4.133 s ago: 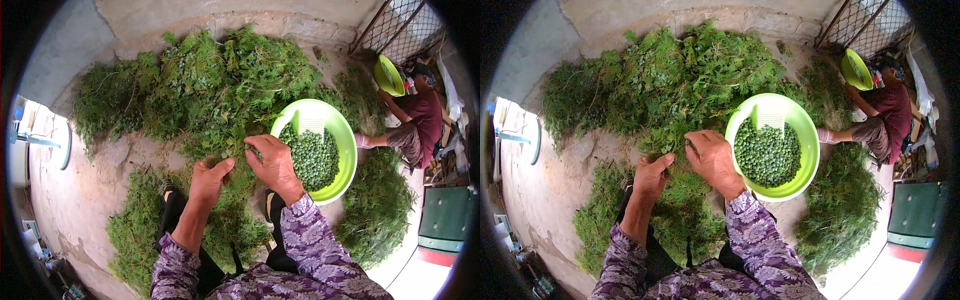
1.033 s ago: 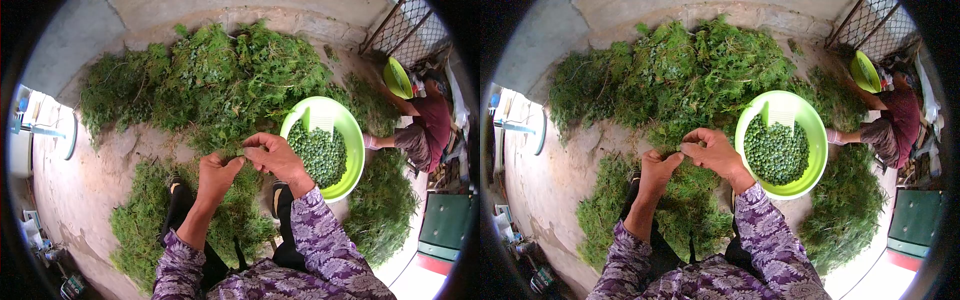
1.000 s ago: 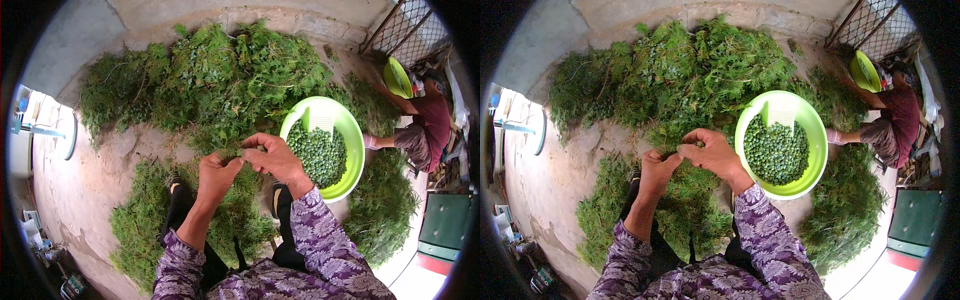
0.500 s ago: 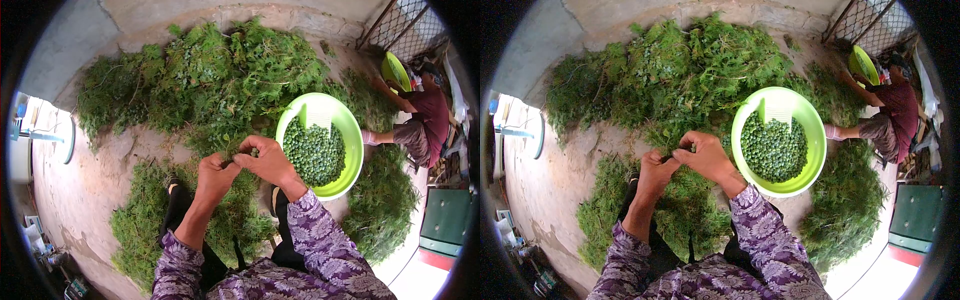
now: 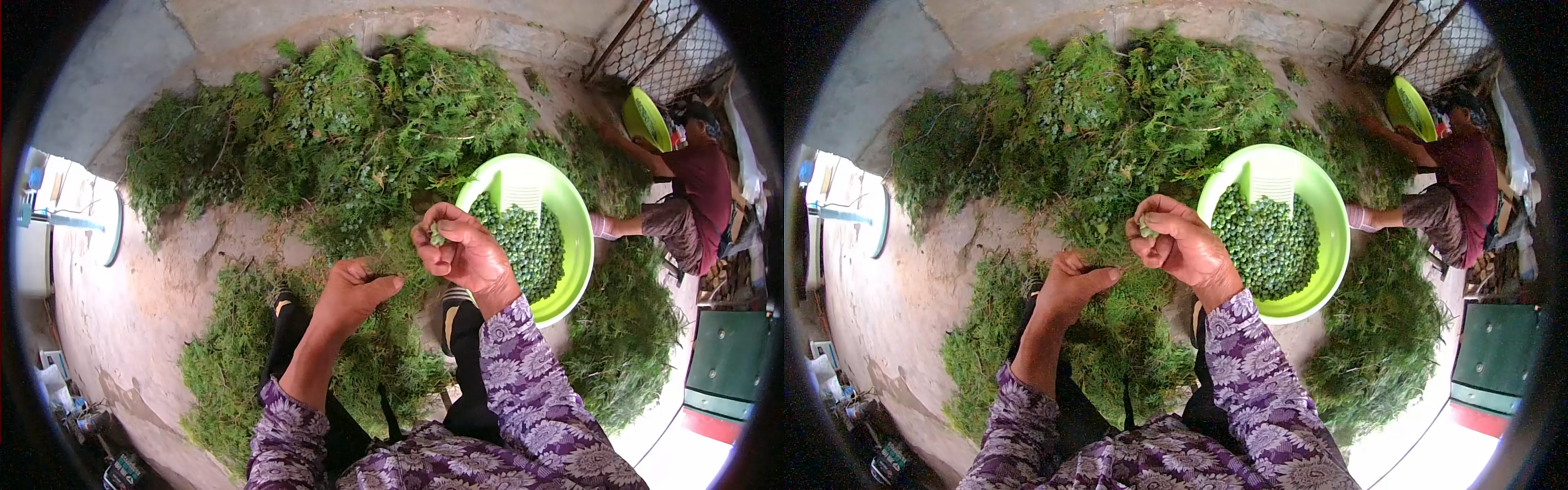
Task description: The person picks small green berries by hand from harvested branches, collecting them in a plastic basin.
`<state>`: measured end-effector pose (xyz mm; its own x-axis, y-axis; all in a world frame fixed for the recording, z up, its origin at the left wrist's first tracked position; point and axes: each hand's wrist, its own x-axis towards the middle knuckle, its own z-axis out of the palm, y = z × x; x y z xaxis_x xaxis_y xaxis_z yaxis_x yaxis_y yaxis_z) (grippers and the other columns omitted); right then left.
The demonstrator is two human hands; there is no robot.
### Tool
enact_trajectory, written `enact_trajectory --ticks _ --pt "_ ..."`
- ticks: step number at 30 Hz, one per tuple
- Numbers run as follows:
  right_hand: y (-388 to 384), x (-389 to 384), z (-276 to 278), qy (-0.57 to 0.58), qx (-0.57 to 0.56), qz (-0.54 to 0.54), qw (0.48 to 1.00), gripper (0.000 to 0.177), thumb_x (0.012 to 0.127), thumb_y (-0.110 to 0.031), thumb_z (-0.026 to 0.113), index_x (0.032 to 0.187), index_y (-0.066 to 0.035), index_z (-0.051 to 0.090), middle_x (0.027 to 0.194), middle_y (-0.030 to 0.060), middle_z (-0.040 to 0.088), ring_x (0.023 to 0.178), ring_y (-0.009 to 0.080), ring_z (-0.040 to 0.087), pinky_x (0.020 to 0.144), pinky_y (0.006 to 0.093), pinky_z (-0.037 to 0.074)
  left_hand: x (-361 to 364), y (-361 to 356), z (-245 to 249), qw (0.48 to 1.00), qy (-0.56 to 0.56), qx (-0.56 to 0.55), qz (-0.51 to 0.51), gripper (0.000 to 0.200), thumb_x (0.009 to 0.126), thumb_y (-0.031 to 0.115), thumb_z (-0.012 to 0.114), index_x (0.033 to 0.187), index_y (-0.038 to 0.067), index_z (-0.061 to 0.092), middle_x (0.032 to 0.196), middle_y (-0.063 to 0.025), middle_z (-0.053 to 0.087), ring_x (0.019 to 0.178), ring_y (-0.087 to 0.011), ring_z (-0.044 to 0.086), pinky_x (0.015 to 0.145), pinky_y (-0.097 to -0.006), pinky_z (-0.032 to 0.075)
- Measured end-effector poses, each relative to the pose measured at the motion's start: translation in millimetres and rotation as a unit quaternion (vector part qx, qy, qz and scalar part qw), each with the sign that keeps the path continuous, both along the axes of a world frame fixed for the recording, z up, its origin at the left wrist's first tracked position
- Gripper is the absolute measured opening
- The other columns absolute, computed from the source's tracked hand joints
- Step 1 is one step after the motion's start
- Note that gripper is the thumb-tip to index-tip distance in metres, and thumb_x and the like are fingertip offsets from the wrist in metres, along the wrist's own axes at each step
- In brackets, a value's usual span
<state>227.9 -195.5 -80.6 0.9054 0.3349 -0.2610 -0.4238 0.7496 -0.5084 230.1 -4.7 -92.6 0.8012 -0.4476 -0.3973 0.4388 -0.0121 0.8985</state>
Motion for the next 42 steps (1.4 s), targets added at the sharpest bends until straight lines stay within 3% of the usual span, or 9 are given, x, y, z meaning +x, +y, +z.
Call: enact_trajectory --ticks 7,14,16,32,35,37,38,40,42 --pt "-7.7 5.7 -9.8 0.014 -0.029 -0.019 0.999 0.007 0.079 -0.010 0.051 0.081 -0.005 0.047 0.074 0.0080 0.051 0.050 0.0090 0.042 0.039 0.0179 0.027 -3.5 4.9 -17.6 0.992 -0.055 0.091 -0.073 0.007 0.071 0.008 0.063 0.069 0.003 0.059 0.060 0.0074 0.049 0.053 -0.0016 0.040 0.045 -0.0207 0.032" --pt "5.3 3.4 -0.9 0.012 -0.293 0.070 0.953 0.024 0.081 -0.026 0.058 0.085 -0.003 0.057 0.063 -0.0006 0.048 0.043 0.0045 0.038 0.038 0.0174 0.028 -5.0 7.4 -20.1 0.976 -0.119 0.132 -0.126 0.008 0.072 0.008 0.063 0.075 0.001 0.061 0.060 0.0070 0.049 0.054 -0.0018 0.039 0.046 -0.0209 0.032" --pt "6.0 2.3 -1.9 -0.004 -0.354 0.132 0.926 0.027 0.080 -0.031 0.059 0.080 -0.004 0.060 0.061 -0.0030 0.049 0.045 0.0040 0.042 0.040 0.0177 0.031 -6.4 3.6 -7.4 0.984 -0.102 0.095 -0.109 0.021 0.072 0.010 0.063 0.060 0.002 0.048 0.054 0.0064 0.036 0.052 -0.0034 0.032 0.042 -0.0240 0.027" --pt "20.1 5.8 -5.0 -0.054 -0.467 0.108 0.876 0.013 0.077 -0.016 0.059 0.080 -0.004 0.059 0.061 -0.0030 0.052 0.049 0.0041 0.047 0.044 0.0180 0.037 -6.1 11.4 -3.2 0.985 -0.100 0.117 -0.081 0.036 0.084 0.028 0.054 0.058 0.004 0.048 0.050 0.0053 0.036 0.047 -0.0043 0.031 0.041 -0.0236 0.026" --pt "18.0 8.9 -24.2 -0.078 -0.532 0.024 0.843 0.014 0.078 -0.016 0.058 0.080 -0.002 0.059 0.061 -0.0019 0.054 0.050 0.0054 0.048 0.045 0.0191 0.038 -6.4 11.5 -7.2 0.984 -0.102 0.116 -0.084 0.035 0.084 0.028 0.053 0.060 0.003 0.051 0.049 0.0047 0.037 0.046 -0.0046 0.032 0.041 -0.0244 0.027" --pt "5.8 12.5 -29.1 -0.136 -0.708 -0.103 0.685 0.016 0.074 -0.017 0.058 0.078 -0.002 0.059 0.058 0.0041 0.056 0.048 0.0089 0.051 0.047 0.0246 0.042 -11.8 12.9 -10.9 0.966 -0.199 0.124 -0.110 0.030 0.080 0.029 0.057 0.067 0.002 0.059 0.050 -0.0004 0.047 0.046 -0.0099 0.044 0.041 -0.0280 0.033" --pt "1.1 10.2 -30.6 -0.138 -0.709 -0.100 0.684 0.016 0.074 -0.017 0.058 0.078 -0.002 0.059 0.058 0.0041 0.056 0.048 0.0089 0.051 0.047 0.0246 0.042 -17.0 11.2 -18.6 0.967 -0.198 0.123 -0.106 0.030 0.080 0.029 0.057 0.067 0.002 0.059 0.050 -0.0004 0.047 0.046 -0.0099 0.044 0.041 -0.0280 0.033" --pt "-0.2 8.0 -19.7 -0.049 -0.662 -0.070 0.745 0.017 0.073 -0.018 0.058 0.079 -0.003 0.060 0.065 0.0089 0.060 0.053 0.0141 0.055 0.052 0.0273 0.045 -31.3 3.5 -32.4 0.786 -0.393 0.330 -0.345 0.029 0.073 0.032 0.061 0.071 0.003 0.060 0.058 -0.0071 0.056 0.052 -0.0189 0.055 0.046 -0.0326 0.040" --pt "-15.6 8.6 -26.9 -0.094 -0.713 -0.100 0.687 0.017 0.072 -0.018 0.058 0.080 -0.003 0.060 0.069 0.0100 0.061 0.056 0.0166 0.056 0.055 0.0281 0.045 -55.3 0.4 -28.2 0.729 -0.361 0.363 -0.454 0.030 0.070 0.033 0.062 0.071 0.003 0.060 0.065 -0.0096 0.058 0.062 -0.0235 0.057 0.051 -0.0359 0.042"
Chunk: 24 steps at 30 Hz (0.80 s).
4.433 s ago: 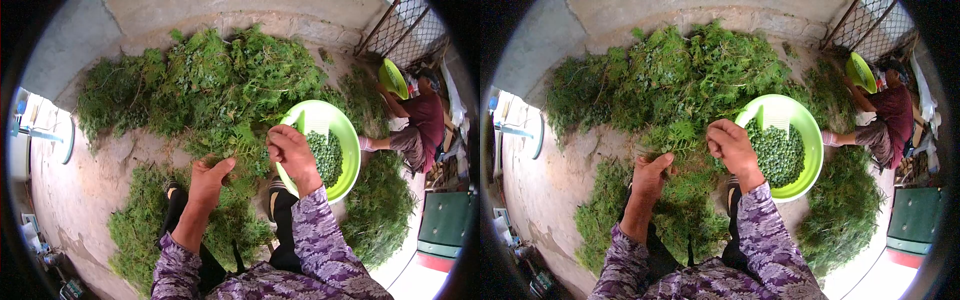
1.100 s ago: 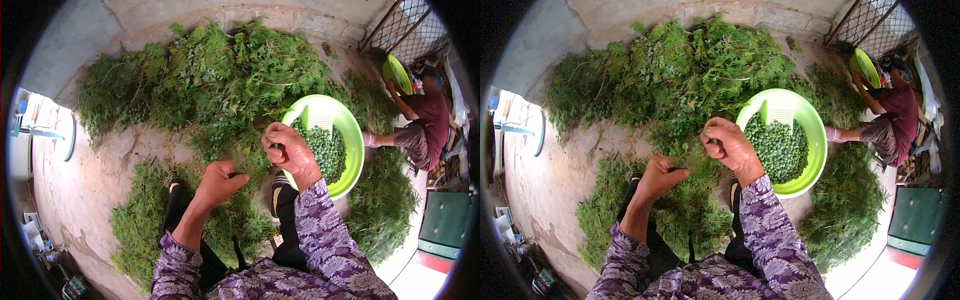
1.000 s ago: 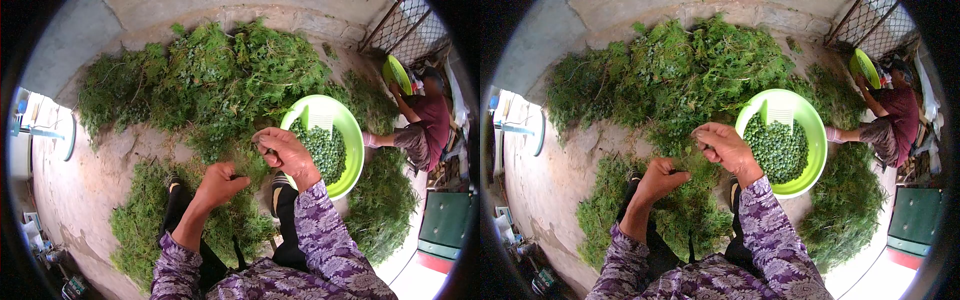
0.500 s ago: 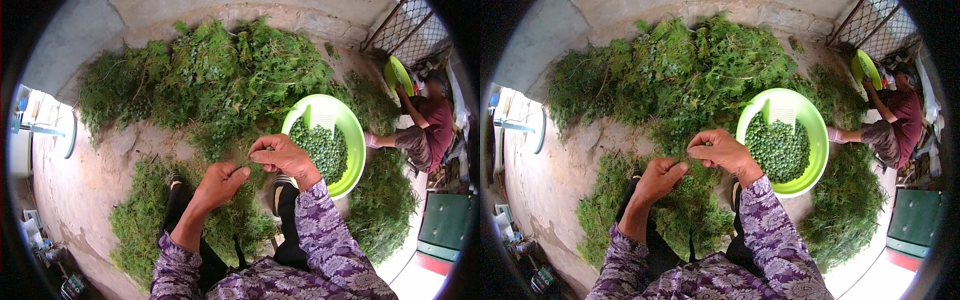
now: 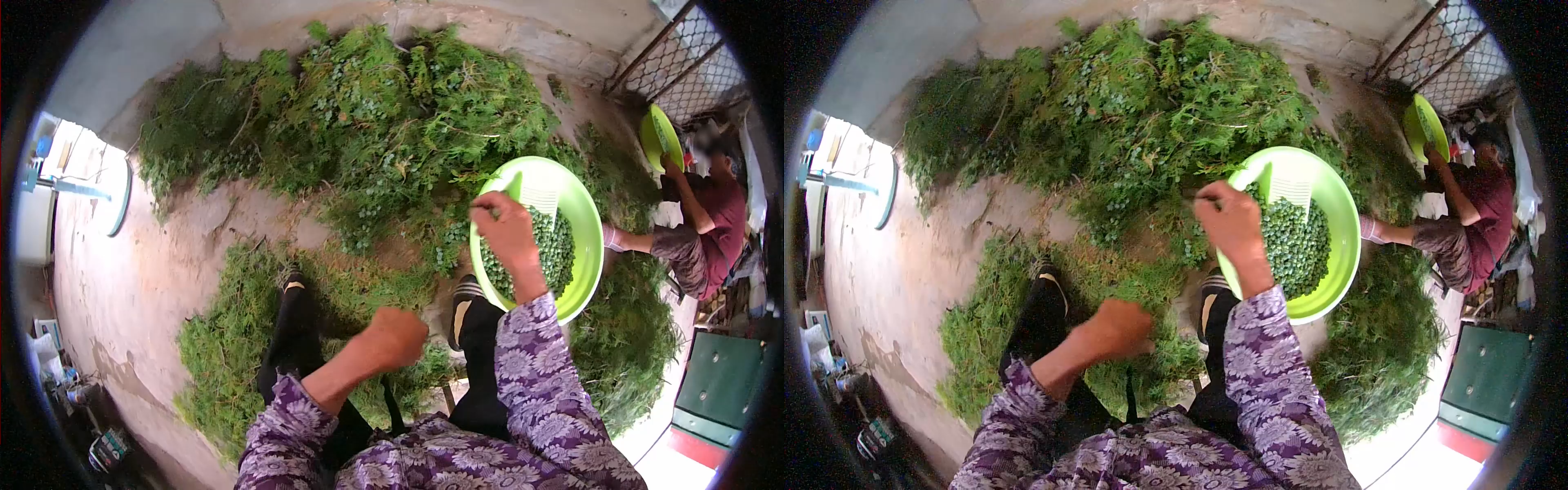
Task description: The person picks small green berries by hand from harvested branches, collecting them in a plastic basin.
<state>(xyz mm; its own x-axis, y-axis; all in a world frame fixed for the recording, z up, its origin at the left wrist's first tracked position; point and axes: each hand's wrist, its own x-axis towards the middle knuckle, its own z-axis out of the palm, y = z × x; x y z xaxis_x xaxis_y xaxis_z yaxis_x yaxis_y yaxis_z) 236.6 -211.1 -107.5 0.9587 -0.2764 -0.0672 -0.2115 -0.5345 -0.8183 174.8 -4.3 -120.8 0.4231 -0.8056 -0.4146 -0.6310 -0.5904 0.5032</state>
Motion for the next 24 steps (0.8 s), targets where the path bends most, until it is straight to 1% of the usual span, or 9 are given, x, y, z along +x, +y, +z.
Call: enact_trajectory --ticks 1,3,5,8,13,17,19,22,24 --pt "-11.5 1.0 -2.7 -0.056 -0.080 -0.003 0.995 0.018 0.071 -0.018 0.058 0.081 -0.003 0.060 0.073 0.0112 0.062 0.059 0.0192 0.058 0.058 0.0289 0.046 -7.6 -0.7 2.0 0.991 0.026 0.095 -0.087 0.032 0.067 0.035 0.063 0.071 0.004 0.059 0.072 -0.0121 0.060 0.071 -0.0280 0.059 0.056 -0.0392 0.043" --pt "-41.3 -1.0 -2.5 0.014 -0.127 -0.077 0.989 0.018 0.071 -0.016 0.056 0.084 -0.004 0.061 0.074 0.0114 0.062 0.064 0.0231 0.059 0.064 0.0313 0.047 -14.0 0.0 -2.3 0.991 0.034 0.097 -0.090 0.032 0.066 0.036 0.063 0.070 0.004 0.059 0.074 -0.0119 0.060 0.076 -0.0289 0.058 0.059 -0.0408 0.043" --pt "-80.4 -8.7 -15.3 0.089 -0.322 -0.102 0.937 0.027 0.070 -0.014 0.054 0.095 -0.007 0.060 0.087 0.0131 0.061 0.081 0.0265 0.058 0.076 0.0343 0.045 -18.4 6.2 -8.5 0.990 0.039 0.099 -0.096 0.032 0.066 0.036 0.063 0.070 0.005 0.059 0.076 -0.0117 0.060 0.081 -0.0298 0.057 0.063 -0.0424 0.042" --pt "-108.8 -27.9 -35.6 0.150 -0.378 -0.189 0.894 0.046 0.069 -0.019 0.057 0.113 -0.006 0.050 0.116 0.0176 0.047 0.110 0.0311 0.042 0.091 0.0369 0.036 -24.3 16.4 -12.9 0.995 -0.085 -0.020 -0.039 0.031 0.064 0.035 0.064 0.074 0.007 0.060 0.078 -0.0114 0.059 0.087 -0.0303 0.054 0.065 -0.0433 0.040" --pt "-90.6 -16.1 -42.5 0.186 -0.378 -0.107 0.901 0.047 0.069 -0.023 0.058 0.112 -0.005 0.051 0.111 0.0189 0.051 0.103 0.0323 0.048 0.091 0.0378 0.036 -17.5 7.4 -4.9 0.997 -0.020 0.040 -0.064 0.024 0.062 0.027 0.065 0.076 0.007 0.060 0.075 -0.0100 0.057 0.076 -0.0262 0.056 0.063 -0.0386 0.040" --pt "-38.4 2.1 -54.2 0.236 -0.280 0.073 0.928 0.043 0.071 -0.028 0.055 0.107 -0.006 0.053 0.107 0.0187 0.053 0.100 0.0323 0.051 0.088 0.0383 0.038 -20.2 14.4 -8.0 0.999 -0.045 0.002 -0.029 0.019 0.063 0.022 0.063 0.074 0.007 0.060 0.077 -0.0108 0.059 0.075 -0.0251 0.057 0.064 -0.0374 0.040" --pt "-18.3 -3.8 -83.2 0.176 -0.248 0.146 0.941 0.038 0.070 -0.027 0.054 0.101 -0.005 0.057 0.098 0.0186 0.057 0.091 0.0324 0.054 0.083 0.0389 0.041 -14.4 14.0 1.6 0.999 -0.037 0.026 -0.024 0.014 0.065 0.017 0.060 0.072 0.006 0.060 0.076 -0.0100 0.060 0.075 -0.0246 0.057 0.064 -0.0369 0.040" --pt "15.0 -4.4 -114.5 0.236 -0.284 0.300 0.880 0.035 0.069 -0.025 0.056 0.096 -0.002 0.058 0.091 0.0194 0.058 0.085 0.0330 0.055 0.077 0.0393 0.044 -12.5 16.0 0.5 0.997 -0.067 -0.013 0.018 0.011 0.066 0.014 0.056 0.072 0.005 0.059 0.072 -0.0092 0.058 0.074 -0.0240 0.057 0.064 -0.0362 0.040" --pt "38.9 -10.1 -137.2 0.230 -0.258 0.306 0.887 0.033 0.069 -0.023 0.055 0.094 -0.002 0.058 0.090 0.0191 0.058 0.084 0.0329 0.056 0.076 0.0394 0.044 -6.5 21.1 10.1 0.995 -0.083 -0.040 0.042 0.012 0.066 0.013 0.055 0.074 0.004 0.058 0.071 -0.0090 0.057 0.072 -0.0236 0.056 0.064 -0.0359 0.039"
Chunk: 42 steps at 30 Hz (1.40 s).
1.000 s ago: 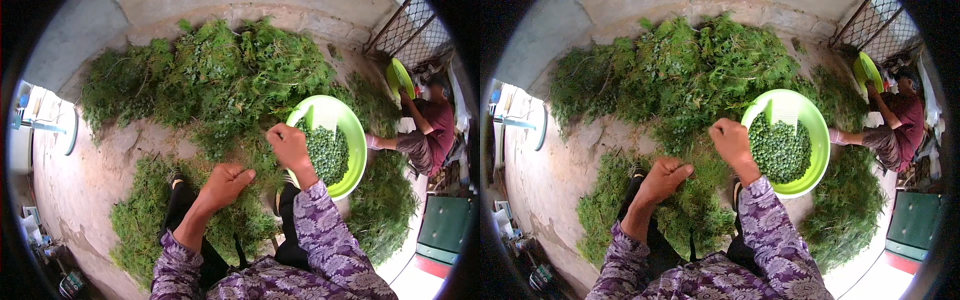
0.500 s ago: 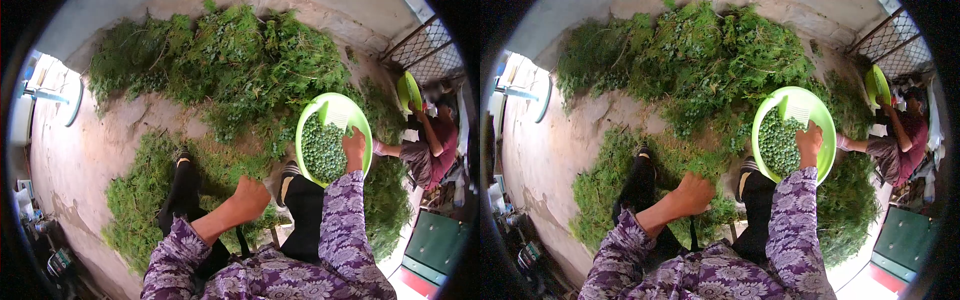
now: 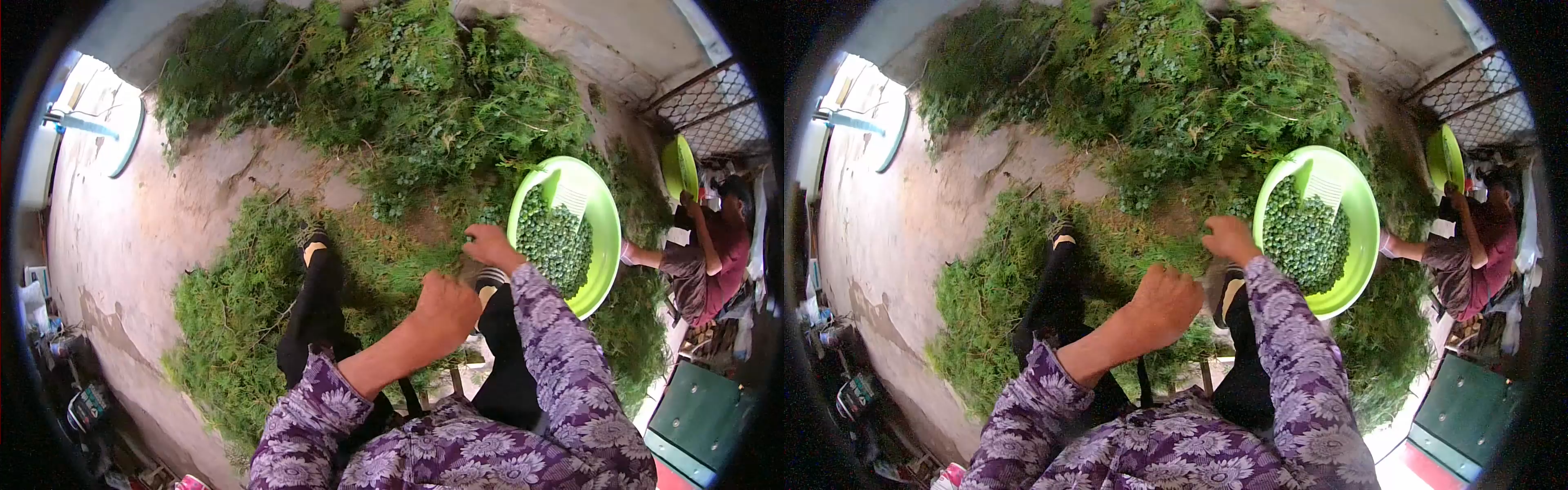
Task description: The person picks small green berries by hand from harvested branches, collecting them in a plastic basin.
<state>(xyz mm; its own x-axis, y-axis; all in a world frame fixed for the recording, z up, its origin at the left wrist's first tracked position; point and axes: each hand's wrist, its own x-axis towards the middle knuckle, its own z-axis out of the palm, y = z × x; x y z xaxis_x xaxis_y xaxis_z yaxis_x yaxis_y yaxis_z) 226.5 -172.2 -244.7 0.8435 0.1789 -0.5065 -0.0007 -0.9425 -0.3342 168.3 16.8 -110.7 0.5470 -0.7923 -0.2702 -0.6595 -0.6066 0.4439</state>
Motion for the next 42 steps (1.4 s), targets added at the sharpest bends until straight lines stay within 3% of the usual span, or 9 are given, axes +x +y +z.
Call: enact_trajectory --ticks 11,17,26,29,31,35,39,40,42 --pt "124.8 -0.3 -141.7 0.086 0.120 -0.109 0.983 0.032 0.069 -0.019 0.057 0.096 0.000 0.057 0.084 0.0196 0.059 0.079 0.0314 0.057 0.071 0.0385 0.045 7.2 25.0 2.3 0.972 -0.088 -0.133 0.171 0.026 0.064 0.010 0.052 0.088 0.000 0.054 0.070 -0.0071 0.051 0.066 -0.0200 0.052 0.057 -0.0322 0.038" --pt "141.5 4.9 -200.9 -0.029 0.103 -0.081 0.991 0.024 0.072 -0.014 0.055 0.091 0.001 0.056 0.084 0.0210 0.057 0.080 0.0351 0.055 0.070 0.0432 0.043 10.8 40.9 10.4 0.977 -0.035 -0.113 0.177 0.031 0.064 0.012 0.051 0.091 -0.002 0.053 0.071 -0.0059 0.048 0.064 -0.0180 0.048 0.056 -0.0305 0.037" --pt "156.0 7.6 -191.1 0.090 -0.028 -0.098 0.991 0.014 0.073 -0.003 0.054 0.086 0.001 0.055 0.082 0.0157 0.058 0.077 0.0308 0.057 0.066 0.0416 0.046 8.3 43.9 6.4 0.971 -0.054 -0.112 0.204 0.032 0.065 0.012 0.051 0.093 -0.002 0.052 0.072 -0.0070 0.047 0.066 -0.0188 0.048 0.057 -0.0309 0.037" --pt "134.8 -8.8 -181.9 0.162 0.217 -0.324 0.906 0.009 0.076 -0.007 0.057 0.078 0.000 0.053 0.069 0.0113 0.054 0.057 0.0219 0.054 0.053 0.0376 0.045 8.0 40.8 9.6 0.976 -0.038 -0.103 0.189 0.032 0.064 0.012 0.051 0.093 -0.002 0.052 0.073 -0.0077 0.048 0.066 -0.0191 0.049 0.057 -0.0311 0.037" --pt "118.1 -21.5 -177.1 0.284 0.493 -0.435 0.697 0.015 0.078 -0.012 0.058 0.071 -0.003 0.048 0.061 0.0065 0.047 0.044 0.0155 0.042 0.043 0.0334 0.039 6.2 38.1 9.1 0.980 -0.035 -0.084 0.175 0.031 0.065 0.012 0.051 0.093 -0.002 0.052 0.072 -0.0078 0.049 0.066 -0.0197 0.050 0.057 -0.0318 0.037" --pt "91.8 -55.6 -165.3 0.320 0.588 -0.523 0.528 0.016 0.081 -0.008 0.050 0.067 -0.004 0.044 0.061 0.0062 0.045 0.051 0.0132 0.040 0.044 0.0312 0.035 2.5 30.9 4.8 0.980 -0.040 -0.090 0.173 0.031 0.065 0.013 0.052 0.093 -0.001 0.053 0.070 -0.0072 0.049 0.065 -0.0200 0.050 0.057 -0.0324 0.038" --pt "50.6 -74.3 -181.6 0.228 0.584 -0.490 0.605 0.007 0.075 -0.005 0.050 0.070 -0.004 0.047 0.062 0.0076 0.049 0.055 0.0161 0.048 0.049 0.0307 0.041 3.7 29.0 4.0 0.985 -0.036 -0.080 0.149 0.031 0.065 0.014 0.052 0.093 0.000 0.054 0.068 -0.0066 0.049 0.064 -0.0203 0.051 0.056 -0.0323 0.038" --pt "44.1 -72.3 -169.5 0.082 0.388 -0.448 0.802 0.009 0.073 -0.010 0.052 0.070 -0.003 0.049 0.061 0.0069 0.049 0.056 0.0161 0.050 0.049 0.0311 0.041 4.0 28.9 4.4 0.985 -0.032 -0.078 0.150 0.032 0.065 0.014 0.053 0.093 0.000 0.054 0.067 -0.0067 0.049 0.063 -0.0204 0.051 0.055 -0.0322 0.037" --pt "16.4 -58.1 -183.9 0.120 0.295 -0.624 0.714 0.019 0.072 -0.017 0.055 0.078 0.001 0.055 0.067 0.0073 0.055 0.060 0.0181 0.053 0.051 0.0316 0.043 4.0 28.0 5.0 0.987 -0.028 -0.073 0.139 0.032 0.065 0.014 0.052 0.093 0.000 0.054 0.067 -0.0067 0.049 0.063 -0.0203 0.050 0.054 -0.0323 0.037"
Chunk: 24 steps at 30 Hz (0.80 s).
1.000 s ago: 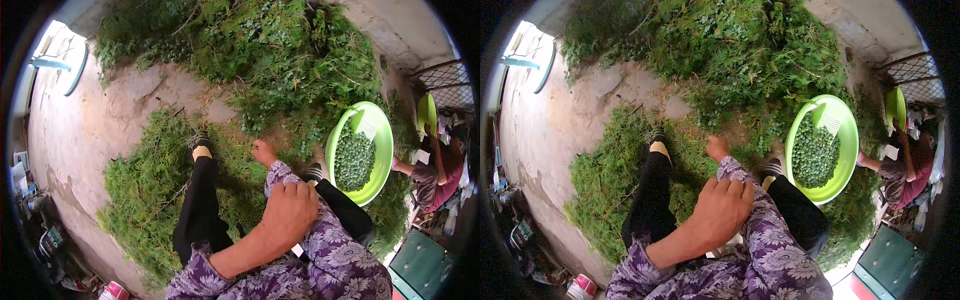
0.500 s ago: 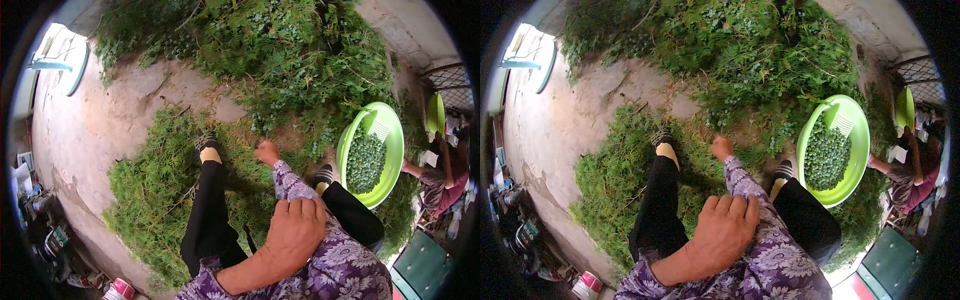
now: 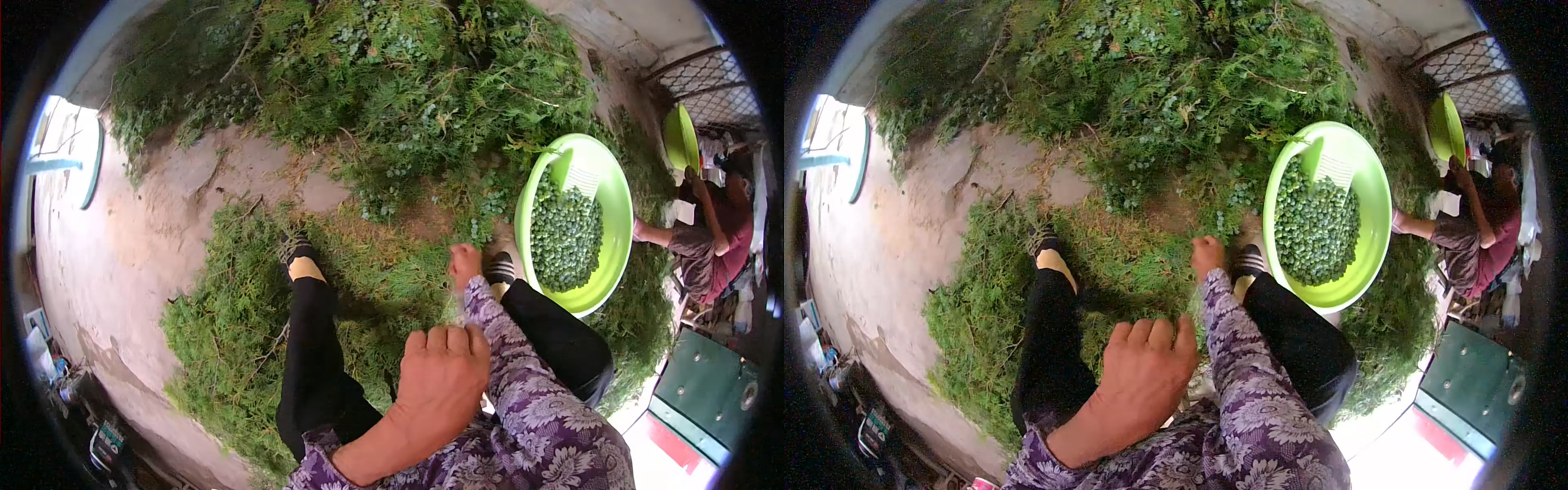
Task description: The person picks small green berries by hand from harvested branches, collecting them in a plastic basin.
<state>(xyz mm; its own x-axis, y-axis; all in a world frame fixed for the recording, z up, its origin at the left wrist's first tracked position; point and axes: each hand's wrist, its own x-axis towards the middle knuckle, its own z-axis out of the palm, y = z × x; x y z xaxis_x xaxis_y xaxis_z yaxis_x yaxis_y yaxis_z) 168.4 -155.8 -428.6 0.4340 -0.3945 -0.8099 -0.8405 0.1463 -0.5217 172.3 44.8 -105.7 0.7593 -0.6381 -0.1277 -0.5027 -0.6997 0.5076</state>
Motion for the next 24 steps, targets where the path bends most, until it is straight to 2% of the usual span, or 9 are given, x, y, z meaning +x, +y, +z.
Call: enact_trajectory --ticks 2,5,8,11,18,20,21,23,24 --pt "-23.2 13.1 -10.7 0.009 -0.262 0.151 0.953 0.036 0.071 -0.023 0.058 0.097 0.003 0.057 0.081 0.0122 0.061 0.071 0.0232 0.057 0.060 0.0342 0.046 0.0 0.2 -0.4 1.000 0.003 0.006 -0.007 0.032 0.065 0.014 0.052 0.093 0.000 0.053 0.066 -0.0066 0.048 0.062 -0.0202 0.050 0.053 -0.0323 0.037" --pt "-38.4 43.2 0.4 0.078 -0.352 0.182 0.915 0.051 0.071 -0.028 0.059 0.112 0.001 0.051 0.099 0.0178 0.059 0.088 0.0281 0.057 0.073 0.0370 0.046 0.3 0.7 -1.6 1.000 0.011 0.013 -0.020 0.032 0.065 0.013 0.052 0.094 0.000 0.053 0.065 -0.0064 0.047 0.060 -0.0198 0.049 0.052 -0.0324 0.036" --pt "-47.9 55.2 -4.8 0.085 -0.372 0.281 0.881 0.056 0.070 -0.029 0.060 0.116 0.001 0.047 0.107 0.0199 0.054 0.098 0.0301 0.053 0.083 0.0377 0.042 2.0 0.0 -2.3 0.999 0.016 0.023 -0.021 0.032 0.065 0.013 0.052 0.093 0.000 0.053 0.065 -0.0063 0.047 0.059 -0.0196 0.049 0.051 -0.0325 0.035" --pt "-45.0 65.3 -7.8 0.134 -0.281 0.282 0.907 0.056 0.069 -0.031 0.061 0.115 0.000 0.048 0.113 0.0199 0.051 0.104 0.0313 0.049 0.086 0.0380 0.041 2.2 0.4 -2.9 0.999 0.041 0.029 -0.018 0.033 0.064 0.014 0.052 0.094 0.000 0.053 0.065 -0.0062 0.047 0.059 -0.0195 0.049 0.051 -0.0323 0.036" --pt "-44.1 67.4 -21.8 0.148 -0.320 0.386 0.853 0.048 0.070 -0.032 0.056 0.107 -0.001 0.053 0.111 0.0183 0.052 0.099 0.0328 0.051 0.084 0.0382 0.042 0.6 -0.7 -5.1 0.999 0.025 0.039 -0.025 0.032 0.065 0.014 0.052 0.093 0.000 0.053 0.065 -0.0062 0.047 0.061 -0.0193 0.049 0.052 -0.0319 0.036" --pt "-42.4 66.7 -19.4 0.146 -0.357 0.549 0.742 0.039 0.071 -0.031 0.054 0.098 -0.003 0.057 0.099 0.0187 0.057 0.093 0.0343 0.053 0.083 0.0385 0.042 0.0 -0.9 -3.7 0.999 0.017 0.036 -0.027 0.031 0.065 0.014 0.052 0.092 0.000 0.054 0.065 -0.0062 0.048 0.062 -0.0194 0.050 0.052 -0.0319 0.036" --pt "-46.8 66.6 -23.5 0.145 -0.359 0.548 0.742 0.039 0.071 -0.031 0.054 0.098 -0.003 0.057 0.099 0.0187 0.057 0.093 0.0343 0.053 0.083 0.0385 0.042 0.3 -1.2 -3.4 0.999 0.017 0.043 -0.025 0.030 0.065 0.014 0.052 0.092 0.001 0.054 0.065 -0.0060 0.048 0.062 -0.0194 0.050 0.052 -0.0321 0.036" --pt "-58.8 65.3 -38.6 0.098 -0.334 0.487 0.801 0.020 0.071 -0.024 0.055 0.075 -0.005 0.058 0.068 0.0127 0.058 0.068 0.0294 0.057 0.061 0.0420 0.044 1.1 -1.6 -3.9 0.998 0.013 0.049 -0.023 0.030 0.065 0.014 0.052 0.092 0.001 0.054 0.065 -0.0058 0.048 0.062 -0.0194 0.050 0.053 -0.0322 0.037" --pt "-59.1 65.7 -29.3 0.097 -0.337 0.487 0.800 0.020 0.071 -0.024 0.055 0.075 -0.005 0.058 0.068 0.0127 0.058 0.068 0.0294 0.057 0.061 0.0420 0.044 1.7 -2.1 -4.5 0.998 0.012 0.064 -0.018 0.030 0.066 0.016 0.053 0.092 0.002 0.054 0.066 -0.0056 0.048 0.063 -0.0196 0.050 0.053 -0.0324 0.037"
